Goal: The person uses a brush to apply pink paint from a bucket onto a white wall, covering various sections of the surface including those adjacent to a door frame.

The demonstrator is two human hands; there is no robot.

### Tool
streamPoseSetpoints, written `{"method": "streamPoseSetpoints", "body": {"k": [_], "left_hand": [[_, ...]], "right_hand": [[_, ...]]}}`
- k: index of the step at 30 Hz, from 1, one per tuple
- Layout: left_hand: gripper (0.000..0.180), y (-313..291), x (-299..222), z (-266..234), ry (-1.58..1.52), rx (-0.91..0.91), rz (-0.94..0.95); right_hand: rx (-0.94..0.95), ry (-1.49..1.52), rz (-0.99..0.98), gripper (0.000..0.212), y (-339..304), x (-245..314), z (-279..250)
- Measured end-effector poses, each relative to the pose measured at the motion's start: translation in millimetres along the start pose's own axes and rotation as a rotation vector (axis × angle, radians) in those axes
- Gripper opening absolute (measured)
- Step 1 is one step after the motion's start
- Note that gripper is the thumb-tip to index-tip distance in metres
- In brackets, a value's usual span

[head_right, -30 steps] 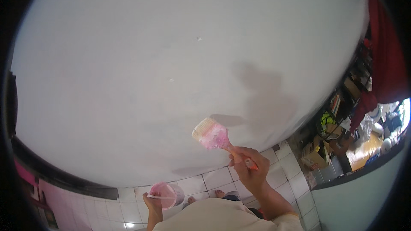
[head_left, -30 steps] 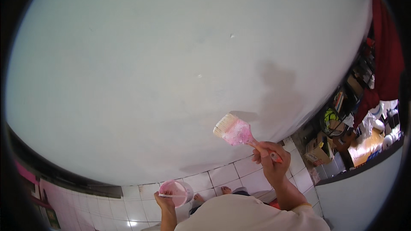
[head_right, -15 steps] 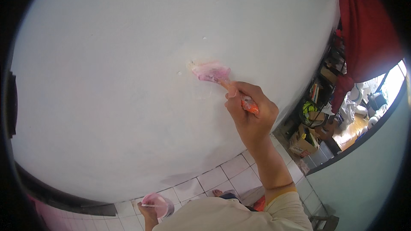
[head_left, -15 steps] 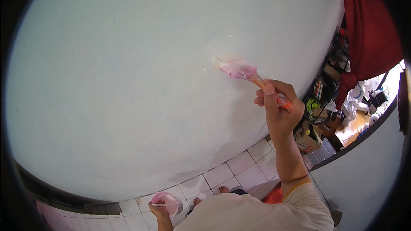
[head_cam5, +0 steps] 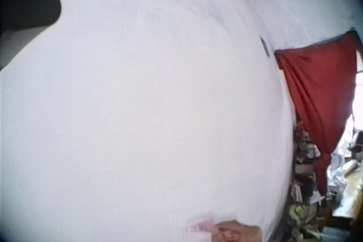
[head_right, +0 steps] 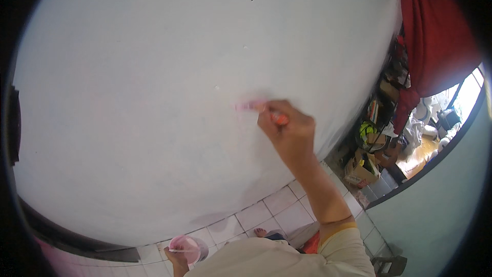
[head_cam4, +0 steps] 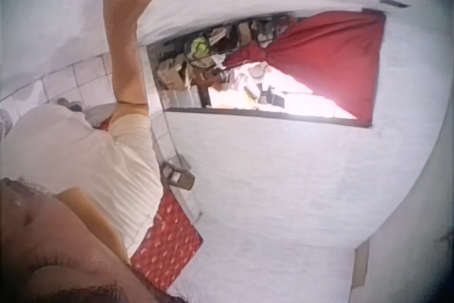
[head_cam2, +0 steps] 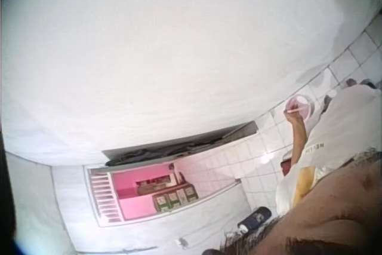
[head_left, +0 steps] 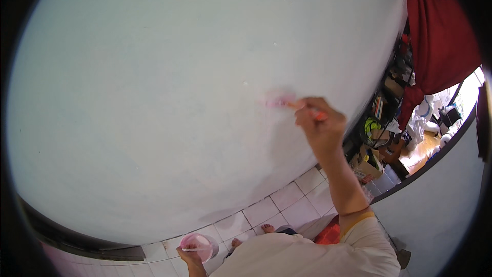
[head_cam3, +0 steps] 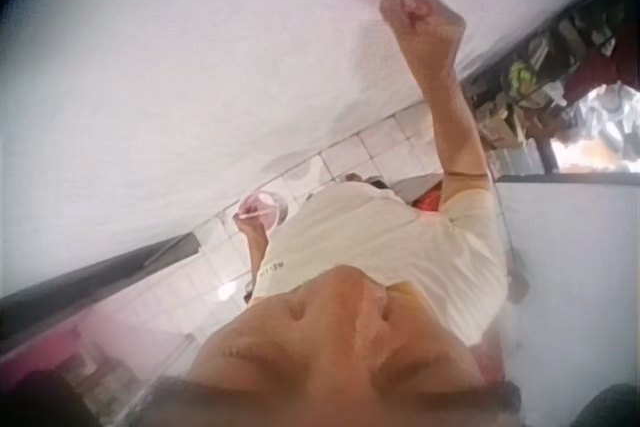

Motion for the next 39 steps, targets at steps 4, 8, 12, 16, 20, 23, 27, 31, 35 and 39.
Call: {"method": "streamPoseSetpoints", "body": {"k": [4,8,12,16,20,23,27,31,35,39], "left_hand": [[0.037,1,5,-4,-0.037,-0.063,-0.026],[0.039,-1,8,-4,-0.084,-0.056,-0.022],[0.039,-7,11,0,-0.081,-0.084,-0.037],[0.038,-7,11,1,-0.056,-0.051,-0.012],[0.035,-15,8,6,-0.024,-0.061,0.009],[0.033,-23,5,3,-0.088,-0.116,-0.01],[0.032,-34,4,3,-0.124,-0.119,0.004],[0.031,-43,5,9,-0.124,-0.114,0.002],[0.03,-48,9,6,-0.116,-0.089,-0.03],[0.029,-46,9,-3,-0.113,-0.085,-0.033]], "right_hand": [[-0.206,0.174,-0.151,0.005,16,32,-24],[0.051,0.045,0.053,0.009,-19,16,-18],[0.29,-0.105,0.237,0.009,-50,-25,20],[0.318,-0.108,0.173,0.005,-34,-23,35],[-0.072,0.09,-0.057,0.007,-2,11,-3],[-0.192,0.115,-0.103,0.007,-7,49,-13],[0.091,0.15,-0.105,0.006,-39,54,12],[0.403,-0.023,-0.045,0.009,-53,41,70],[0.363,-0.08,-0.056,0.011,-27,44,82],[0.148,0.135,-0.015,0.012,22,76,59]]}}
Point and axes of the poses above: each hand's wrist, its own y-axis towards the middle knuckle, its own z-axis out of the palm, x = y × z, the point moved 5 cm from there along y, towards the middle knuckle, and after that the axes turned 11 degrees about x, right-handed, at the moved point
